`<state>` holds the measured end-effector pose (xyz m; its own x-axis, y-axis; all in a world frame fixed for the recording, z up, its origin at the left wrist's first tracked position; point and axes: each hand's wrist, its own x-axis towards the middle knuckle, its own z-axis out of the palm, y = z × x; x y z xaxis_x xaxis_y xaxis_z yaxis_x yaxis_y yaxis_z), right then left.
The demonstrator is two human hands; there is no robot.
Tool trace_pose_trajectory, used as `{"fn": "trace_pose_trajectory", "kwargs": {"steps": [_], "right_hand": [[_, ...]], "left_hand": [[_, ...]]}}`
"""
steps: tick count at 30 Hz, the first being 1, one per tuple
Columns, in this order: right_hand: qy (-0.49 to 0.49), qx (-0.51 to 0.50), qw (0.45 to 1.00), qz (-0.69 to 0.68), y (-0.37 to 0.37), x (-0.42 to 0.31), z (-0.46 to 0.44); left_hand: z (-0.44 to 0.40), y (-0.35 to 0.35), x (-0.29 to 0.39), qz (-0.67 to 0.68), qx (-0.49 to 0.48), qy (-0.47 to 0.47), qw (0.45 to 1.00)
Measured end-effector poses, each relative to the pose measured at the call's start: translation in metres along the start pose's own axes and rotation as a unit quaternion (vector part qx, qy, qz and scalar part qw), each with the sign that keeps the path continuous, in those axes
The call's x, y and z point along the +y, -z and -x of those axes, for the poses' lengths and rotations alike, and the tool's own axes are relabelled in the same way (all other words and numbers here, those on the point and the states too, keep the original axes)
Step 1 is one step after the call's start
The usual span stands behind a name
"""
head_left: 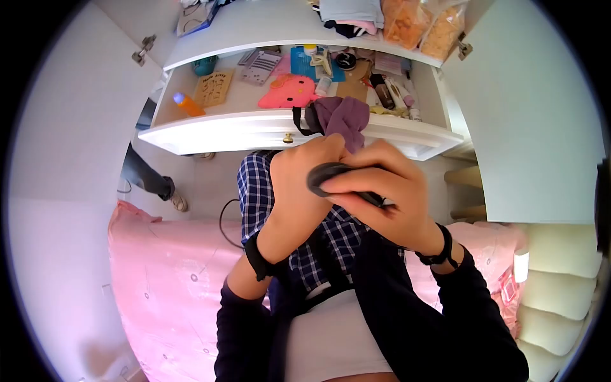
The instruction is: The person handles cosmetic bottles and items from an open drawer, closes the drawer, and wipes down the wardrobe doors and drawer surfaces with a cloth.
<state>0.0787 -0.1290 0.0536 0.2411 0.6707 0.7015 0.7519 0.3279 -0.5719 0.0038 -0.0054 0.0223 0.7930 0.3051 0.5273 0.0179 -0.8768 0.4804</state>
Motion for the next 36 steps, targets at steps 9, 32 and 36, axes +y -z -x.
{"fn": "trace_pose_trajectory", "kwargs": {"steps": [9, 32, 36], "right_hand": [[0.010, 0.012, 1.000, 0.022, -0.022, 0.001, 0.007], [-0.080, 0.069, 0.994, 0.035, 0.014, -0.004, -0.006], [-0.007, -0.019, 0.983, 0.184, -0.025, 0.013, 0.011]], "left_hand": [[0.002, 0.012, -0.003, 0.044, -0.020, 0.039, 0.998], [0.010, -0.010, -0.015, -0.046, -0.017, 0.013, 0.999], [0.021, -0.027, -0.026, 0.049, 0.014, -0.006, 0.999]]}}
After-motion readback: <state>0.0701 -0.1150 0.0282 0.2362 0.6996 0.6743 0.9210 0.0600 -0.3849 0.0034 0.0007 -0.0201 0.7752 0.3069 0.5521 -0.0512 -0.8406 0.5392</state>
